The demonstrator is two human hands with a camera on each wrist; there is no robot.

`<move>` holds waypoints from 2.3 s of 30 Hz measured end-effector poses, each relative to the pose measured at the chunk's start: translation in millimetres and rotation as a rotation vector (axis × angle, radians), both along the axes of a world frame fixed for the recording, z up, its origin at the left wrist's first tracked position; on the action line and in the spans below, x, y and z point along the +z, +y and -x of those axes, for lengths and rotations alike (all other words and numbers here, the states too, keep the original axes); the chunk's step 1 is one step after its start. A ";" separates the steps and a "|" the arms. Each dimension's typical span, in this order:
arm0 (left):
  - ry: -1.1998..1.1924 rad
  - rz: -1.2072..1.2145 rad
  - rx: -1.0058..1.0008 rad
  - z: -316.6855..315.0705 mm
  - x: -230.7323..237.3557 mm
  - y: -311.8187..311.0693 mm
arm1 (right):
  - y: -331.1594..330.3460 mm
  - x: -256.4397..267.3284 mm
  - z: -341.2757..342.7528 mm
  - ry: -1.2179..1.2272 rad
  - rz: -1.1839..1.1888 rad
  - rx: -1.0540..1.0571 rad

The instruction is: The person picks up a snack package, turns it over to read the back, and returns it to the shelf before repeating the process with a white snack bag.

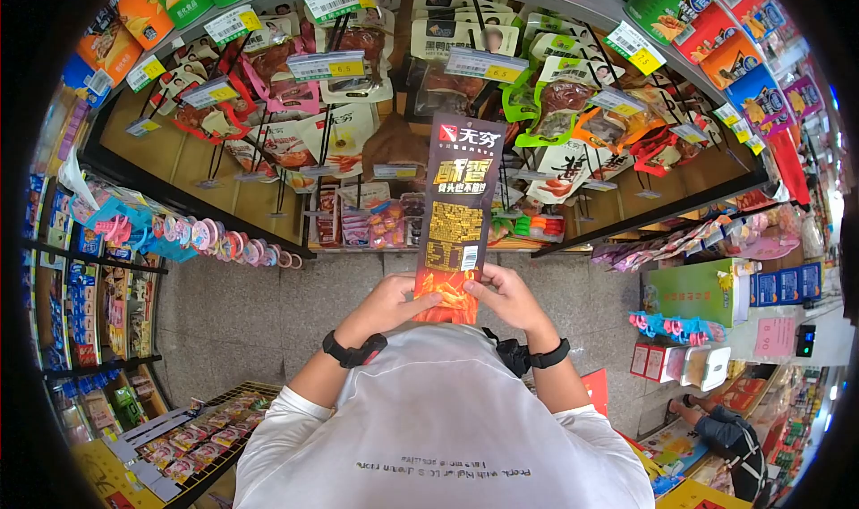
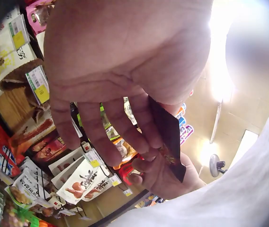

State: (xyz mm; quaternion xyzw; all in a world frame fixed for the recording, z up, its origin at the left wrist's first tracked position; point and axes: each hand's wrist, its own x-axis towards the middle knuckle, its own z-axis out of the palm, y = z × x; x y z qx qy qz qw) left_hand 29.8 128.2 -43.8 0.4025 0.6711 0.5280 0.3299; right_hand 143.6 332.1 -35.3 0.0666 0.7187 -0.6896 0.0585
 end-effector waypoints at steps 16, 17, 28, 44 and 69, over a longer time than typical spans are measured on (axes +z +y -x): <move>-0.014 0.029 -0.004 -0.1 -1.3 -0.2 | -1.2 -0.6 -2.5 -0.009 0.007 -0.023; -0.011 0.030 -0.010 -0.2 -1.2 0.1 | -1.2 0.0 -3.0 -0.009 0.007 -0.024; -0.010 0.031 -0.009 -4.1 1.4 0.5 | -1.0 -2.6 -7.2 0.005 0.004 -0.023; 0.010 0.040 -0.006 -8.8 2.0 -3.3 | -4.4 0.0 -11.9 0.008 -0.004 -0.018; 0.004 0.031 0.011 -9.1 3.8 -3.8 | -4.2 1.5 -11.2 0.020 -0.058 -0.019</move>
